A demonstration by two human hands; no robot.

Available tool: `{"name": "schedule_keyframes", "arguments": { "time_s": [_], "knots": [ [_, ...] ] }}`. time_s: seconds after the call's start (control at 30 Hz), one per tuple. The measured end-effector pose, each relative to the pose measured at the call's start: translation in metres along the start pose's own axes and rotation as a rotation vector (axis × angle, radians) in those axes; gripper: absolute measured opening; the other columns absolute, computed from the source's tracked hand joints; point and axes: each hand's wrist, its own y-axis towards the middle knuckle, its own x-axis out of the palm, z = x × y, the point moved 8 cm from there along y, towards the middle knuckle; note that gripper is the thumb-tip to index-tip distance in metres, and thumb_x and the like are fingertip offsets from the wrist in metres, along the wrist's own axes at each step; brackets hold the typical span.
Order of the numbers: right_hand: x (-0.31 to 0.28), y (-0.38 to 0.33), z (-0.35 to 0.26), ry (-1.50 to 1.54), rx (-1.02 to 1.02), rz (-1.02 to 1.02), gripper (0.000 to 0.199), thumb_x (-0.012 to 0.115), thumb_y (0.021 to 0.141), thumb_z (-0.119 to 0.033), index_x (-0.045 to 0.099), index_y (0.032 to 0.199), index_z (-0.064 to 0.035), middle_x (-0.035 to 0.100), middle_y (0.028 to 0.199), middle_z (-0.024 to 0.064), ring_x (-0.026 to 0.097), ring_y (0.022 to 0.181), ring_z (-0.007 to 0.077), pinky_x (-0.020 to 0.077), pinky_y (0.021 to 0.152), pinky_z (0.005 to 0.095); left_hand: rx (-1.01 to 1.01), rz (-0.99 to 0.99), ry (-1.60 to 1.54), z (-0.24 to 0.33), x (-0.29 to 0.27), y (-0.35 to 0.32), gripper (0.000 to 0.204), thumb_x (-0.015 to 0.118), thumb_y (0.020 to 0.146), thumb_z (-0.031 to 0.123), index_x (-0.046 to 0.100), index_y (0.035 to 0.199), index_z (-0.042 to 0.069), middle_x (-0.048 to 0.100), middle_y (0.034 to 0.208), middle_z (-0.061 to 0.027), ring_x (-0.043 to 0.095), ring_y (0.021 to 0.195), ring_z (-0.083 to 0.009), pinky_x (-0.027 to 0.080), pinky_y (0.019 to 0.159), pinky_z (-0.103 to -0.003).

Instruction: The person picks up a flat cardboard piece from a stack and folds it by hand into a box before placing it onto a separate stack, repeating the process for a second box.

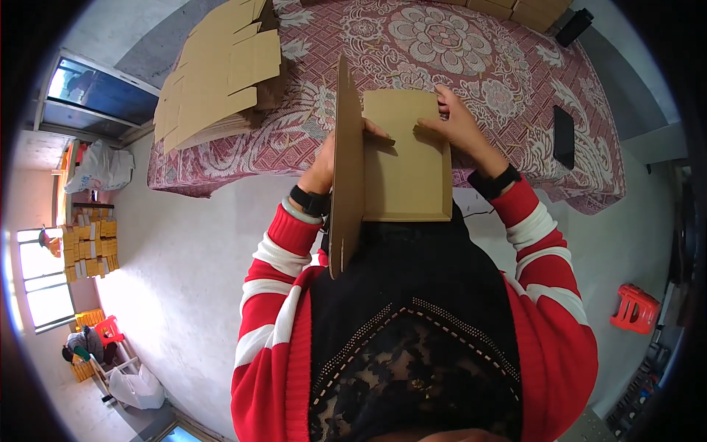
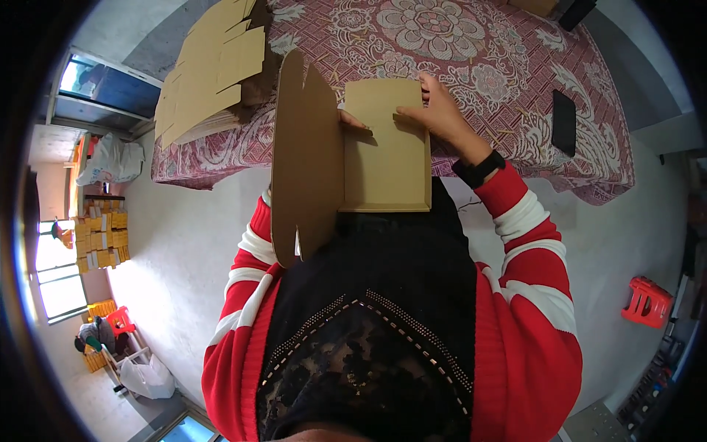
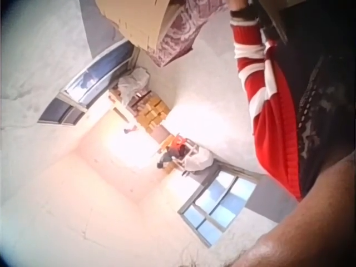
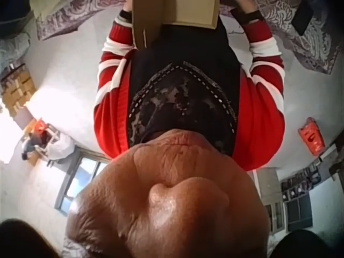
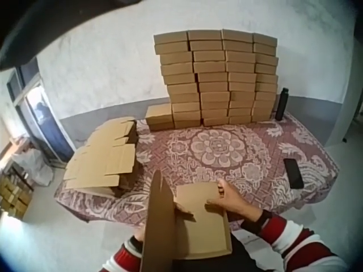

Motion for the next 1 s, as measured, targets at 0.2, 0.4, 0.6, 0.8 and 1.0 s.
{"name": "schedule_keyframes", "arguments": {
  "time_s": [0.2, 0.4, 0.6, 0.8, 1.0],
  "knots": [
    [0.006, -0.017, -0.015, 0.362, 0.163, -0.067, 0.09, 0.079, 0.08, -0.008, 0.024, 0.15, 0.0063, 0.055, 0.133, 0.0182, 0.058, 0.115, 0.0218, 0.0483, 0.098, 0.0343, -0.003, -0.03, -0.04, -0.006, 0.0, -0.002, 0.048, 0.049, 0.1, 0.043, 0.063, 0.105, -0.002, 0.067, 0.101, -0.0111, 0.062, 0.098, -0.0192, 0.049, 0.091, -0.035],
    [0.008, -0.025, -0.015, 0.633, 0.122, -0.027, 0.073, 0.072, 0.084, -0.001, 0.033, 0.146, 0.0008, 0.058, 0.129, 0.0135, 0.059, 0.114, 0.0213, 0.0484, 0.099, 0.0332, 0.185, 0.138, -0.007, -0.017, -0.01, 0.003, 0.044, 0.047, 0.101, 0.04, 0.063, 0.099, 0.0, 0.066, 0.098, -0.0101, 0.061, 0.096, -0.0198, 0.047, 0.09, -0.035],
    [0.004, -0.024, 0.005, 0.711, 0.06, 0.103, 0.055, 0.064, 0.087, 0.004, 0.043, 0.138, -0.004, 0.06, 0.125, 0.0098, 0.06, 0.112, 0.0183, 0.0497, 0.097, 0.0312, 0.162, 0.288, 0.14, -0.02, -0.017, -0.007, 0.032, 0.05, 0.099, 0.03, 0.065, 0.095, 0.002, 0.065, 0.093, -0.0073, 0.06, 0.092, -0.0197, 0.046, 0.086, -0.033],
    [0.019, -0.04, 0.007, 0.744, 0.118, 0.075, 0.038, 0.058, 0.089, 0.007, 0.051, 0.125, -0.0038, 0.064, 0.116, 0.0075, 0.062, 0.105, 0.0148, 0.0514, 0.092, 0.029, 0.059, 0.323, 0.178, -0.037, -0.022, -0.012, 0.021, 0.055, 0.096, 0.02, 0.066, 0.099, 0.002, 0.065, 0.091, -0.0056, 0.059, 0.09, -0.0171, 0.047, 0.082, -0.031],
    [0.015, -0.045, 0.011, 0.783, 0.038, 0.081, 0.029, 0.055, 0.09, 0.007, 0.055, 0.117, -0.0024, 0.064, 0.112, 0.007, 0.062, 0.1, 0.0136, 0.0517, 0.089, 0.029, 0.002, 0.279, 0.734, -0.049, -0.031, -0.01, 0.023, 0.056, 0.097, 0.017, 0.064, 0.112, 0.002, 0.066, 0.099, -0.0073, 0.06, 0.092, -0.0165, 0.049, 0.082, -0.031]
  ]
}}
